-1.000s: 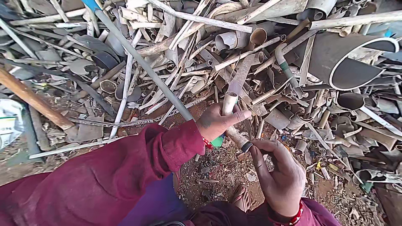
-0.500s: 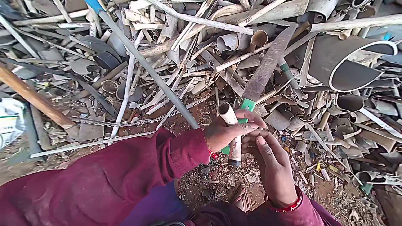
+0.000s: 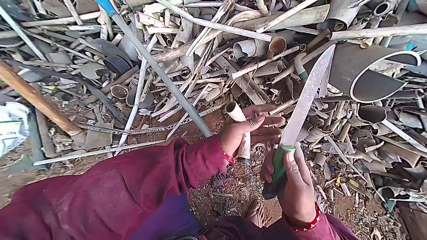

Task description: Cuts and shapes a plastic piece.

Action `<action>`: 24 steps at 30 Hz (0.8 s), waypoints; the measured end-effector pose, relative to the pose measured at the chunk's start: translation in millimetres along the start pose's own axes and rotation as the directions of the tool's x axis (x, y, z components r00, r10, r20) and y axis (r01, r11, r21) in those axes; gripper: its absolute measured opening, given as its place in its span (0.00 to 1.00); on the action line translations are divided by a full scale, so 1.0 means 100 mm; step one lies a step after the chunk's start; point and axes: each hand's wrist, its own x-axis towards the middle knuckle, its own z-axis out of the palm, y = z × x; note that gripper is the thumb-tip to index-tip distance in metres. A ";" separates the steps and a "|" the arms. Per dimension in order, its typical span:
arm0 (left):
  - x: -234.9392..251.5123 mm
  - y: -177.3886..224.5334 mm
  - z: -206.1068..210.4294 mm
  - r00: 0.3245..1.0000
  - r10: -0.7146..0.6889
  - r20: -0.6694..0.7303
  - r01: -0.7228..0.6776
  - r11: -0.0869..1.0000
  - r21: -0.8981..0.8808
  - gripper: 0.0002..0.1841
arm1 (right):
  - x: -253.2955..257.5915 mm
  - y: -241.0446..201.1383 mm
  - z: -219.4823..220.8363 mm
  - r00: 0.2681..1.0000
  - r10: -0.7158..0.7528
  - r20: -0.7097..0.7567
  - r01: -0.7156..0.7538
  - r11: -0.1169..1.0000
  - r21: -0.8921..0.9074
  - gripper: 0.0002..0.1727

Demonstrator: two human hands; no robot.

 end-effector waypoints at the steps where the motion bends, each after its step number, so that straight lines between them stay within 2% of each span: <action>1: -0.01 0.01 0.01 1.000 -0.002 -0.028 0.002 1.000 -0.008 0.18 | -0.02 0.02 0.01 0.998 -0.046 0.050 0.049 0.997 -0.055 0.17; 4: -0.04 -0.05 -0.01 0.999 -0.021 -0.039 0.019 0.999 -0.046 0.20 | -0.07 0.09 0.03 0.976 -0.140 0.169 0.181 0.951 -0.253 0.22; 6: -0.06 -0.09 0.02 1.000 -0.004 -0.002 0.004 0.996 -0.086 0.20 | -0.10 0.12 0.06 0.974 -0.142 0.179 0.193 0.930 -0.312 0.23; 9: -0.11 -0.09 0.07 1.000 -0.014 0.015 0.016 0.992 -0.124 0.18 | -0.11 0.13 0.10 0.976 -0.137 0.167 0.188 0.920 -0.345 0.25; 13: -0.12 -0.05 0.06 0.997 -0.080 0.016 0.081 0.993 -0.088 0.16 | -0.11 0.18 0.10 0.958 -0.225 0.179 0.281 0.864 -0.417 0.24; 19: -0.06 -0.11 0.00 0.998 0.006 0.060 -0.005 1.000 -0.025 0.14 | -0.09 0.20 0.11 0.932 -0.305 0.196 0.361 0.826 -0.434 0.20; 21: -0.04 -0.14 -0.01 0.997 0.026 0.069 -0.025 1.000 -0.008 0.13 | -0.10 0.22 0.10 0.938 -0.296 0.182 0.347 0.804 -0.484 0.22; 24: -0.01 -0.17 -0.02 0.997 -0.026 0.078 0.031 0.997 -0.067 0.12 | -0.08 0.20 0.09 0.952 -0.245 0.184 0.306 0.793 -0.527 0.25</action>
